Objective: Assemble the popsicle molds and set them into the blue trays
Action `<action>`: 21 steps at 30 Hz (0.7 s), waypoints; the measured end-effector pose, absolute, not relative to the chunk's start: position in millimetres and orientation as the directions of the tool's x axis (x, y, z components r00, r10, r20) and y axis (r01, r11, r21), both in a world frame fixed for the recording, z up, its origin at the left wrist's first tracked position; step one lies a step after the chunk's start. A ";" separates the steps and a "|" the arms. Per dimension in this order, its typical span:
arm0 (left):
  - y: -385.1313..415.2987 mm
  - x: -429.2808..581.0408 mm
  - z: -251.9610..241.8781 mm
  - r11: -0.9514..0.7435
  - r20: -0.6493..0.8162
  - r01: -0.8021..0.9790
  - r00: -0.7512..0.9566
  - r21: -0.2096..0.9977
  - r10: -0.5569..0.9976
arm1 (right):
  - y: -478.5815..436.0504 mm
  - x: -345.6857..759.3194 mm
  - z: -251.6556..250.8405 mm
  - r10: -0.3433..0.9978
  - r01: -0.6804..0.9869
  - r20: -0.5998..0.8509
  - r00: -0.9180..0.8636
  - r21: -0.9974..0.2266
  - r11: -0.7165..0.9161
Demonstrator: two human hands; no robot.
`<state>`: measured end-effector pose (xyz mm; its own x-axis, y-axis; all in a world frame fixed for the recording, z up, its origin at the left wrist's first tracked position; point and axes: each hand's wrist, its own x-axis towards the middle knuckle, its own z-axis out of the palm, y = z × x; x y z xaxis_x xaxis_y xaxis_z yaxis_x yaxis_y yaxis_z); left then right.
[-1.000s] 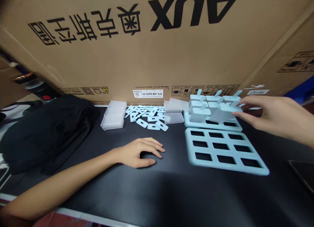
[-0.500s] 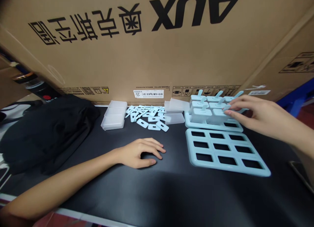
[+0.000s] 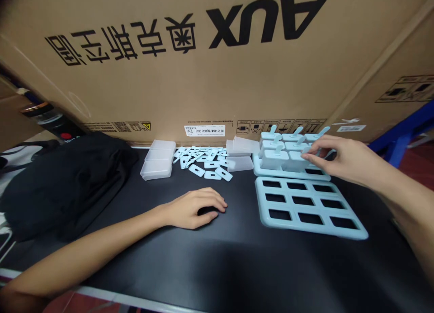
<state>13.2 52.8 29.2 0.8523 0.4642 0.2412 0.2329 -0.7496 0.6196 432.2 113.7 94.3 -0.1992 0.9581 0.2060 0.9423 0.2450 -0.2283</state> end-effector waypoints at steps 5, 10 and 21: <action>90.5 28.7 49.2 -0.742 0.380 0.557 0.639 0.373 0.669 | 101.7 410.6 105.5 0.861 0.952 0.434 -0.266 -0.023 0.306; 151.0 52.8 59.7 -0.706 0.412 0.675 0.594 0.212 0.691 | 66.7 345.5 107.0 0.708 0.923 0.648 -0.279 -0.021 0.383; 176.3 68.7 50.9 -0.695 0.318 0.708 0.635 0.124 0.704 | 43.3 297.7 64.8 0.746 0.817 0.390 -0.540 0.030 0.576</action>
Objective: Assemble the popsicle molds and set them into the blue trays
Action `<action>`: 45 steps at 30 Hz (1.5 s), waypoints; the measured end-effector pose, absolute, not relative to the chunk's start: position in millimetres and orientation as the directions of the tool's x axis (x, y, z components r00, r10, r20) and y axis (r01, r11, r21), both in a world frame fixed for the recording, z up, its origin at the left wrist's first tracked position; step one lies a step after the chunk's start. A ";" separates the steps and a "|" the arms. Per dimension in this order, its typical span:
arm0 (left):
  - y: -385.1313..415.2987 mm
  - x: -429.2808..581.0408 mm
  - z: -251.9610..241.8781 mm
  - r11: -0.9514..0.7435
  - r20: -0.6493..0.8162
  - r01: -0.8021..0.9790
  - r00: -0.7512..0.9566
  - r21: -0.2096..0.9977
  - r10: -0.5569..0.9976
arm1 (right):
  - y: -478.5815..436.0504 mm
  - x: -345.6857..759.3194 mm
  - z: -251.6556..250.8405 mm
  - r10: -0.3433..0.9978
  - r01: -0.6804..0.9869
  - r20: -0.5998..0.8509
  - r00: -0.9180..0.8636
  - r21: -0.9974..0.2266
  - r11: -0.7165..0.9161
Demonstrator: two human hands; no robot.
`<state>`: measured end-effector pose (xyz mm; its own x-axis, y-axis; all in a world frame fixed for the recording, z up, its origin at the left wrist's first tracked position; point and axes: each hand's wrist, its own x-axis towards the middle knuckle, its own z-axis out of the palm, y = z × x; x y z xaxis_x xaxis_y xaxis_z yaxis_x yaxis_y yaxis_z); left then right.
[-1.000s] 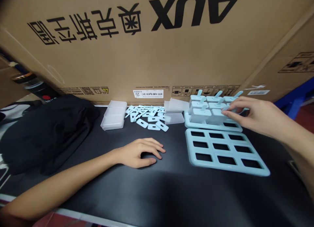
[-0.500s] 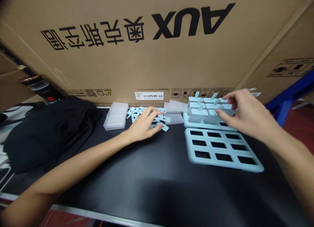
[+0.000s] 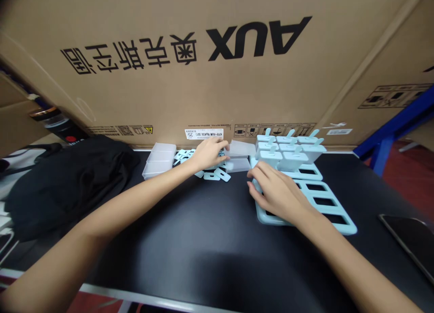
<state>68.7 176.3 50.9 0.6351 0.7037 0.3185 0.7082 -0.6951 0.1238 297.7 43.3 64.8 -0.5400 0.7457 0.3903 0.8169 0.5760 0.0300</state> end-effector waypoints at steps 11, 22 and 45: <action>177.9 61.9 60.8 -0.657 0.327 0.704 0.574 0.270 0.750 | 40.7 293.1 60.9 0.759 0.803 0.326 -0.563 0.000 0.596; 114.2 0.0 77.6 -0.800 0.674 0.242 0.437 0.549 0.595 | 61.3 259.9 53.7 0.834 0.863 0.221 -0.506 0.105 0.495; 55.7 -21.5 26.6 -0.765 0.544 0.007 0.699 0.644 0.464 | 74.8 207.2 60.1 0.822 0.820 -0.001 -0.569 0.079 0.568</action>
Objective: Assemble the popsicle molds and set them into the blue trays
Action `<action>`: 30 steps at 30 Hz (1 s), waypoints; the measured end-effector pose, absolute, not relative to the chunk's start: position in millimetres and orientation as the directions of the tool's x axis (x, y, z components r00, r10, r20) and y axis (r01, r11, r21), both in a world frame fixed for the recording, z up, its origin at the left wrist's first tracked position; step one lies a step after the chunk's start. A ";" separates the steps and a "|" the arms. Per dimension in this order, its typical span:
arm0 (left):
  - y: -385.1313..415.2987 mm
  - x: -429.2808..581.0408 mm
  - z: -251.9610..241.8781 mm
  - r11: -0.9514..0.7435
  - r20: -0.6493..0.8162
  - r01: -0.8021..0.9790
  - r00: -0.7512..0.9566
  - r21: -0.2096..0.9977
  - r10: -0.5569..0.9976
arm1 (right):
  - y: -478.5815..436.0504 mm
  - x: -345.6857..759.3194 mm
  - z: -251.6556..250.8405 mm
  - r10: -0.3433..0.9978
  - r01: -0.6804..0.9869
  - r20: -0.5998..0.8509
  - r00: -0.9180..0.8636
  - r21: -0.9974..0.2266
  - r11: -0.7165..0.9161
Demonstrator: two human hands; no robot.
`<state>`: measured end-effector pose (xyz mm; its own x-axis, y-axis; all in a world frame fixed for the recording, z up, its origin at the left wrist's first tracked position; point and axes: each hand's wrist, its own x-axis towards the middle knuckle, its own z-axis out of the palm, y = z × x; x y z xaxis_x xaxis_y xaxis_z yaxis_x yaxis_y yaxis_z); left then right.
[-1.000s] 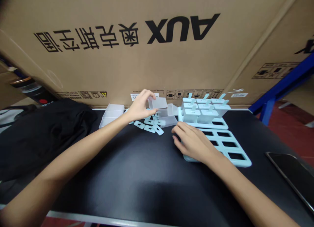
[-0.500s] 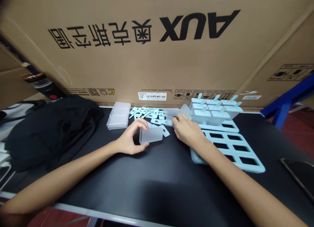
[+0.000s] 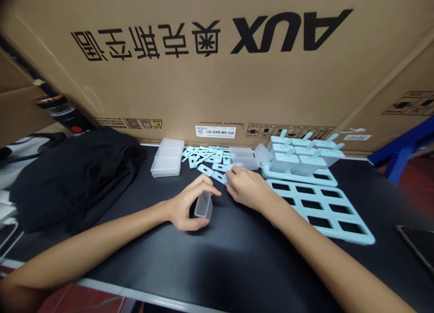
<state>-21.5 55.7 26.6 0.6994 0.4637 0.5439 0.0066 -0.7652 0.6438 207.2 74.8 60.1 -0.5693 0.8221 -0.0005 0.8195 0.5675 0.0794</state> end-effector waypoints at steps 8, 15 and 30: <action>52.0 -18.3 20.0 -0.690 0.343 0.135 0.790 0.711 0.508 | 74.5 214.7 66.2 0.855 0.853 -0.031 -0.517 -0.096 0.513; 52.1 -16.7 3.4 -0.727 0.432 0.128 0.730 0.674 0.529 | 46.6 218.0 99.5 0.876 0.665 0.226 -0.426 -0.578 0.473; 54.8 -15.1 6.3 -0.804 0.462 0.236 0.716 0.546 0.524 | 20.0 186.5 77.7 0.891 0.401 -0.180 -0.417 -0.916 0.002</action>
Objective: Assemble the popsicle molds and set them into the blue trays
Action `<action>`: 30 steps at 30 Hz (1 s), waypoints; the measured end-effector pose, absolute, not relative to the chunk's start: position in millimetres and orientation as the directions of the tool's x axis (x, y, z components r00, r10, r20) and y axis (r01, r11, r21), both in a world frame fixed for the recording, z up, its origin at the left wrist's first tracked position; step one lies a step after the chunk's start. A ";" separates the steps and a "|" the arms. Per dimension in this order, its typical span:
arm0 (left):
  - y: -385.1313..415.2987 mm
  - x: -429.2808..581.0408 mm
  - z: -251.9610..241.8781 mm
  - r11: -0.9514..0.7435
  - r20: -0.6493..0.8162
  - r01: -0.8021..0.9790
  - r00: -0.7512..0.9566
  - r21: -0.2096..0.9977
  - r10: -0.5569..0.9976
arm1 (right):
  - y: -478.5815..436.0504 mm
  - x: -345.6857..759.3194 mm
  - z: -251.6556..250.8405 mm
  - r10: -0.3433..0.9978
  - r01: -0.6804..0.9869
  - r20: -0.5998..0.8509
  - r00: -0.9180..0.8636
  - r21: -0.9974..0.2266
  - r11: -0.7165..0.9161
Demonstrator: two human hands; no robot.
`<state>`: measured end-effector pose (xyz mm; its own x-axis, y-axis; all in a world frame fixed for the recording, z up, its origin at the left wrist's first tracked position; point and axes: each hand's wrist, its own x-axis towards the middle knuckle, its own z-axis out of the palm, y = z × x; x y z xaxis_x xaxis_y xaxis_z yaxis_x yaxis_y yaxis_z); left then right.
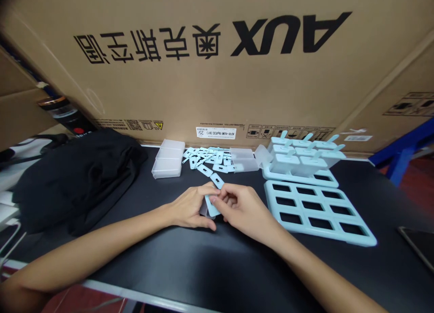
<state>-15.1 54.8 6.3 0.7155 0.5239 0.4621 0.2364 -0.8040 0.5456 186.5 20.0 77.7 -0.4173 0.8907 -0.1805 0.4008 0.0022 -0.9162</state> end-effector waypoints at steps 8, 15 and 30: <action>53.2 -17.8 18.5 -0.801 0.423 0.294 0.726 0.522 0.542 | 17.9 195.0 84.6 0.833 0.599 -0.226 -0.505 -0.786 0.150; 53.7 -19.1 17.5 -0.855 0.410 0.309 0.776 0.416 0.480 | 104.1 191.4 143.5 0.863 0.807 0.224 -0.453 -0.306 0.504; 52.3 -15.4 15.5 -0.913 0.450 0.230 0.813 0.336 0.370 | 197.8 135.8 83.1 0.766 0.730 -0.166 -0.621 0.233 0.642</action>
<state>-15.4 52.3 15.5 0.8128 0.3699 0.4500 0.2297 -0.9135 0.3358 135.8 197.8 83.1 -0.6209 0.7661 -0.1663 0.7303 0.6423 0.2325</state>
